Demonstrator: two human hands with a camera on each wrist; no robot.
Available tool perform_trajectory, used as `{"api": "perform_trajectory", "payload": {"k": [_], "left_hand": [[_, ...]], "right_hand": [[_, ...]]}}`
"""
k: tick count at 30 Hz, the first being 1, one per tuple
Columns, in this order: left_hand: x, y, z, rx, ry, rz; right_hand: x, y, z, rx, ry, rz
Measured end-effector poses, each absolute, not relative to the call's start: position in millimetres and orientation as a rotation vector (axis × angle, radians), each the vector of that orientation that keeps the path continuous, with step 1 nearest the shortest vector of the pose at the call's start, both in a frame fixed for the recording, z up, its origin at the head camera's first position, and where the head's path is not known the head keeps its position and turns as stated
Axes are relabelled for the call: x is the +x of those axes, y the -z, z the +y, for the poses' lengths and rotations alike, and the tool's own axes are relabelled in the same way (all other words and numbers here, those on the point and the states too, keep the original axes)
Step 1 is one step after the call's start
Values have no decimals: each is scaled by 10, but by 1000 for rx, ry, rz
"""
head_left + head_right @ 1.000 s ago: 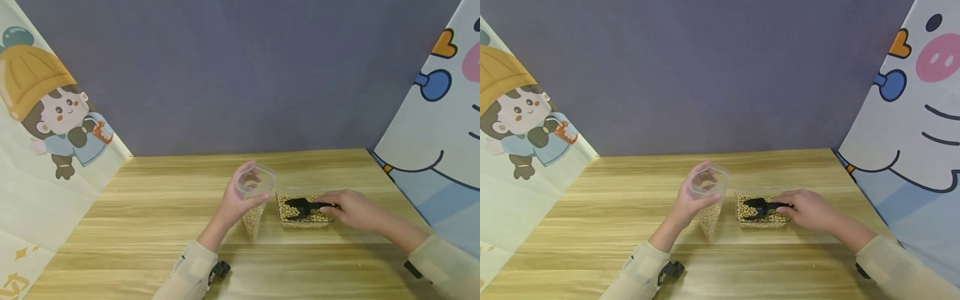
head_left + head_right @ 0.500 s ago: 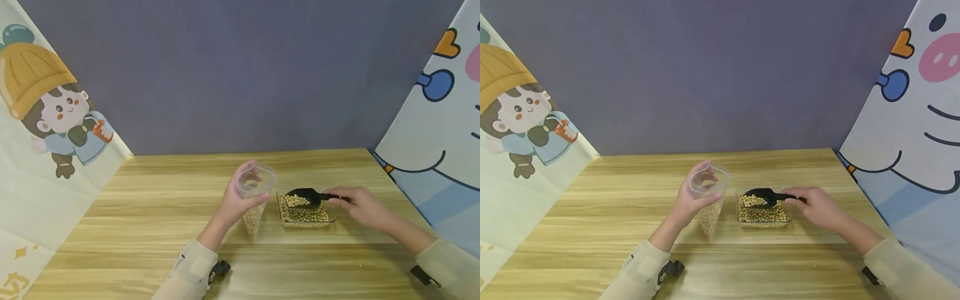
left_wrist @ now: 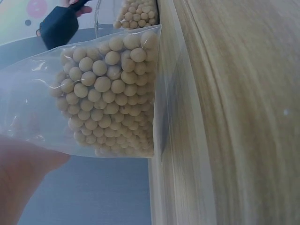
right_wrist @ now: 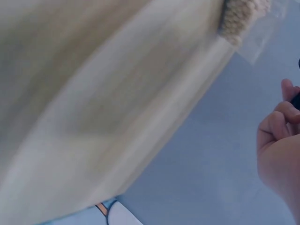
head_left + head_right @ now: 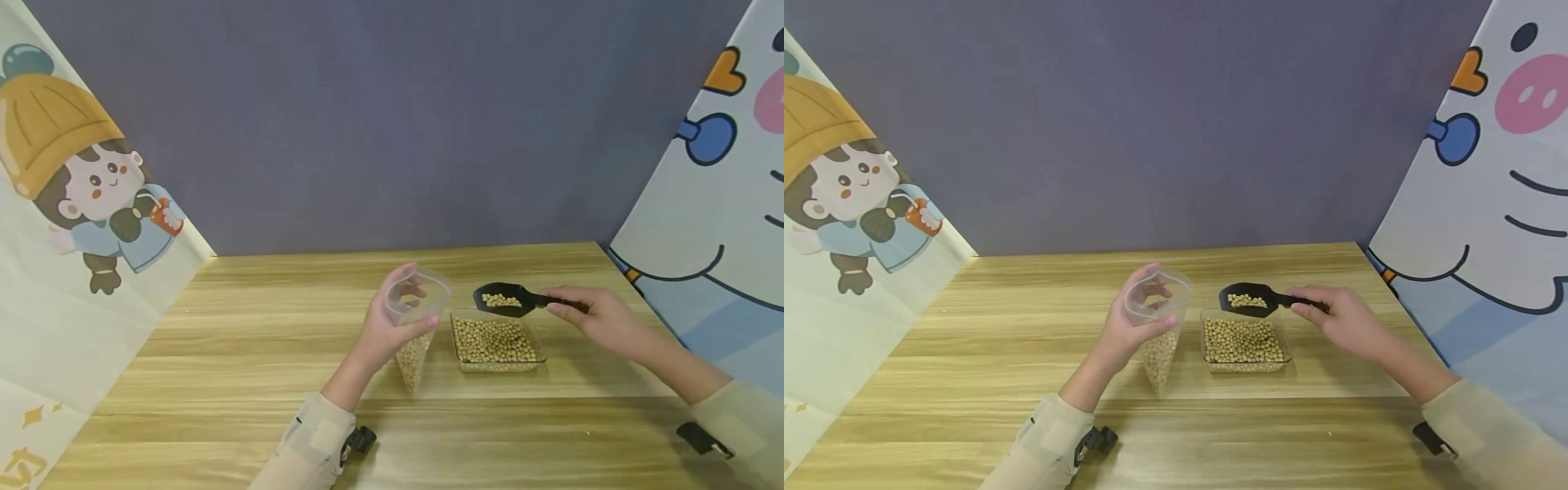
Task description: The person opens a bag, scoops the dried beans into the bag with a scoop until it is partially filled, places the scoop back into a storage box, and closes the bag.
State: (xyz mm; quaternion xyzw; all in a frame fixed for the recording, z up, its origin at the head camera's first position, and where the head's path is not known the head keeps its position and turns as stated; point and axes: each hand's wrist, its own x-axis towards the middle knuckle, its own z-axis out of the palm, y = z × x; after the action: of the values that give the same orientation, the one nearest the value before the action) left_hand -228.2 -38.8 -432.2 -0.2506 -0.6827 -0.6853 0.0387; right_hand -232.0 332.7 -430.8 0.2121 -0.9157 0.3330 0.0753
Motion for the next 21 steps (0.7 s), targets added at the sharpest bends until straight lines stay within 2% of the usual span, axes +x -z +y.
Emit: {"api": "perform_trajectory", "payload": {"k": [21], "left_hand": [[-2303, 4399, -378, -777, 2150, -2107]], "right_hand": [[-2484, 3450, 3132, 758, -737, -2676]]}}
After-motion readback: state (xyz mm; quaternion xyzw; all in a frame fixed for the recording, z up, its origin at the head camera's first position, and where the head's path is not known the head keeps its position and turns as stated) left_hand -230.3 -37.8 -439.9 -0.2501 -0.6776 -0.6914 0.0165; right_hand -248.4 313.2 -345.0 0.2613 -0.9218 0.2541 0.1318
